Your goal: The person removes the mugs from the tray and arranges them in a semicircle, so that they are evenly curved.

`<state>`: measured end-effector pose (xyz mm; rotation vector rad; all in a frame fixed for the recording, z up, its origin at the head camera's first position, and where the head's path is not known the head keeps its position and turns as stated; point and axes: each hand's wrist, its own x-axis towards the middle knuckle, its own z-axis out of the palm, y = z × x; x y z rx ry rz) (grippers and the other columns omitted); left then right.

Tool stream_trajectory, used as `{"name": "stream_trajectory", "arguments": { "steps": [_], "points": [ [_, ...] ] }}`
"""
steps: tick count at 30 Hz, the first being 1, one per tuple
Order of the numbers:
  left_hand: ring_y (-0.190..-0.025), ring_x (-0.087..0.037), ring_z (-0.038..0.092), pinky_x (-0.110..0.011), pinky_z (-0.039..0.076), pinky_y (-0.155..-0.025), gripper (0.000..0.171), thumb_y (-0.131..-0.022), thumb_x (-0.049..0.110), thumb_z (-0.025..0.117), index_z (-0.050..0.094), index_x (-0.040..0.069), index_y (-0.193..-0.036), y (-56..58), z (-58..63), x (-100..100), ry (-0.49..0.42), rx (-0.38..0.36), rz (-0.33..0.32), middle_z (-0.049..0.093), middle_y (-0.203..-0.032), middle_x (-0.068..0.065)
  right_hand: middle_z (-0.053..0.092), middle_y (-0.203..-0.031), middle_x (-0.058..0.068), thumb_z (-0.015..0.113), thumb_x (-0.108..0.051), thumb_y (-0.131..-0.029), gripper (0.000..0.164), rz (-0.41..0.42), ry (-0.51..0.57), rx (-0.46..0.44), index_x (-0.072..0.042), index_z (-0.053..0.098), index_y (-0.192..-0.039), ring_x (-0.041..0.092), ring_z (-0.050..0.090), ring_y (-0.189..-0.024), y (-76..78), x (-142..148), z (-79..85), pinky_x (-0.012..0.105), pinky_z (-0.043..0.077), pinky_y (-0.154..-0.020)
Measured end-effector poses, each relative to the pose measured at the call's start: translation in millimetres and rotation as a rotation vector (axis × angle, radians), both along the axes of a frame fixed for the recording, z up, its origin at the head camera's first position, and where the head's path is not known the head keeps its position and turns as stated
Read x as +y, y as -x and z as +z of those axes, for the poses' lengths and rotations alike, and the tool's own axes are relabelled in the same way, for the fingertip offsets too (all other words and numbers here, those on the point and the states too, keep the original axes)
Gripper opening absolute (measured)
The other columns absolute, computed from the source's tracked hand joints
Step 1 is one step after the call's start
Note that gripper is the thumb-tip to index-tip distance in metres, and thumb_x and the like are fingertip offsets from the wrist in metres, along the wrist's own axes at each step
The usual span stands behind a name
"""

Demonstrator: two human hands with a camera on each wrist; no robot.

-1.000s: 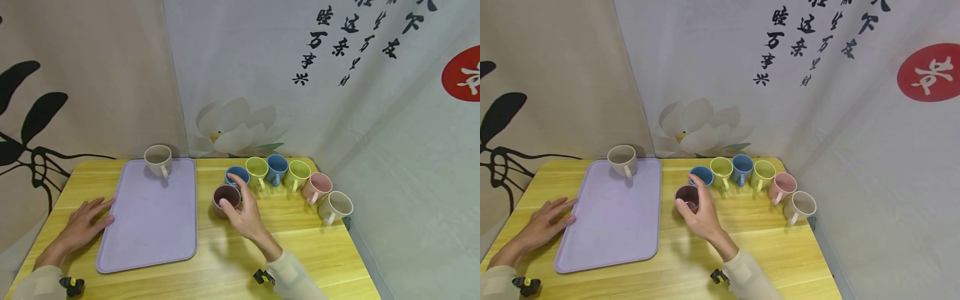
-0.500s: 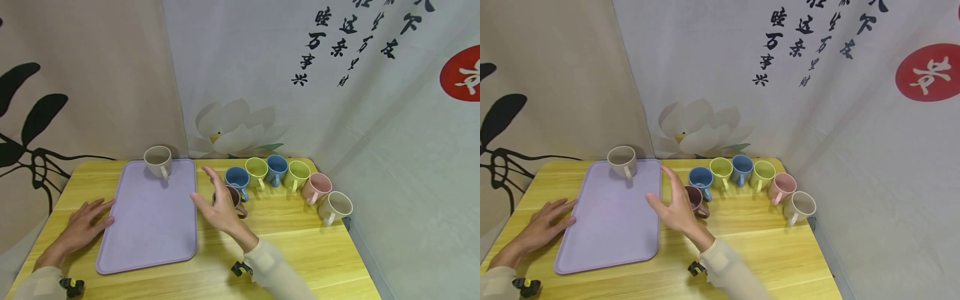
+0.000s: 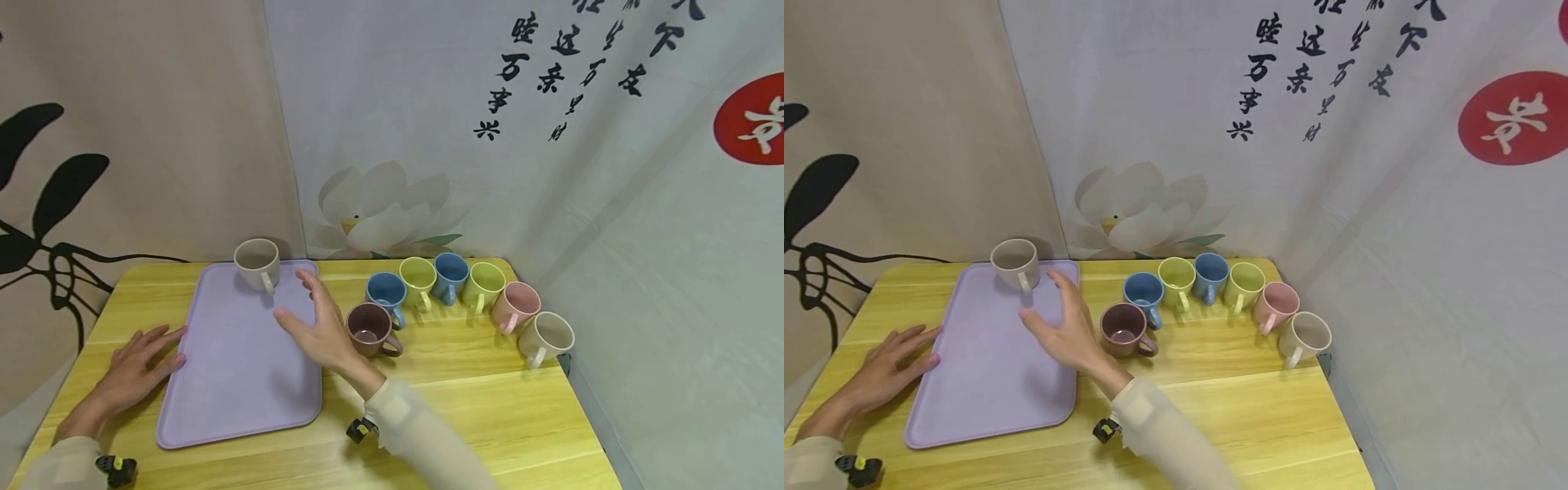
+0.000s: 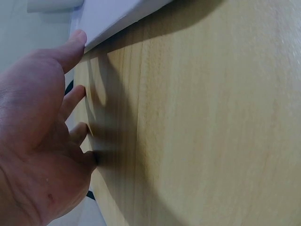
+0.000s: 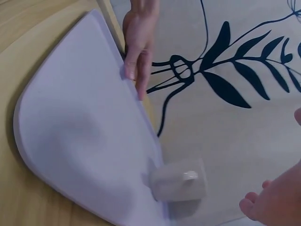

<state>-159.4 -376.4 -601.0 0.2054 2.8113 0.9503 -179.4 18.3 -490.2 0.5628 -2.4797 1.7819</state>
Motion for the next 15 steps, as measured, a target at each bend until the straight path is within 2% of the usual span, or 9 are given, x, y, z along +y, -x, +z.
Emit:
{"name": "stream_trajectory", "arguments": {
  "steps": [6,15],
  "points": [
    [-0.158,-0.084,-0.006,-0.096,-0.011,-0.122,0.071,-0.120,0.043,0.056,0.035,0.000,-0.174,-1.3,-1.4,0,-0.002,0.003,0.005,0.015,-0.174,-0.051,0.054,-0.175,-0.003,0.074,-0.048,-0.105,0.076,-0.037,0.018,-0.106,-0.030,0.043,-0.172,0.016,0.051,-0.160,10.2,-25,-16.3,0.038,0.045,-0.134],
    [-0.158,-0.084,-0.006,-0.095,-0.009,-0.123,0.070,-0.120,0.041,0.055,0.035,0.000,-0.173,-1.1,-0.6,0,-0.005,0.011,-0.001,0.016,-0.174,-0.051,0.055,-0.174,-0.002,0.076,-0.046,-0.105,0.077,-0.091,-0.050,-0.160,-0.019,0.047,-0.171,0.027,0.057,-0.158,30.8,-50,-40.2,0.036,0.049,-0.130]
  ]
}}
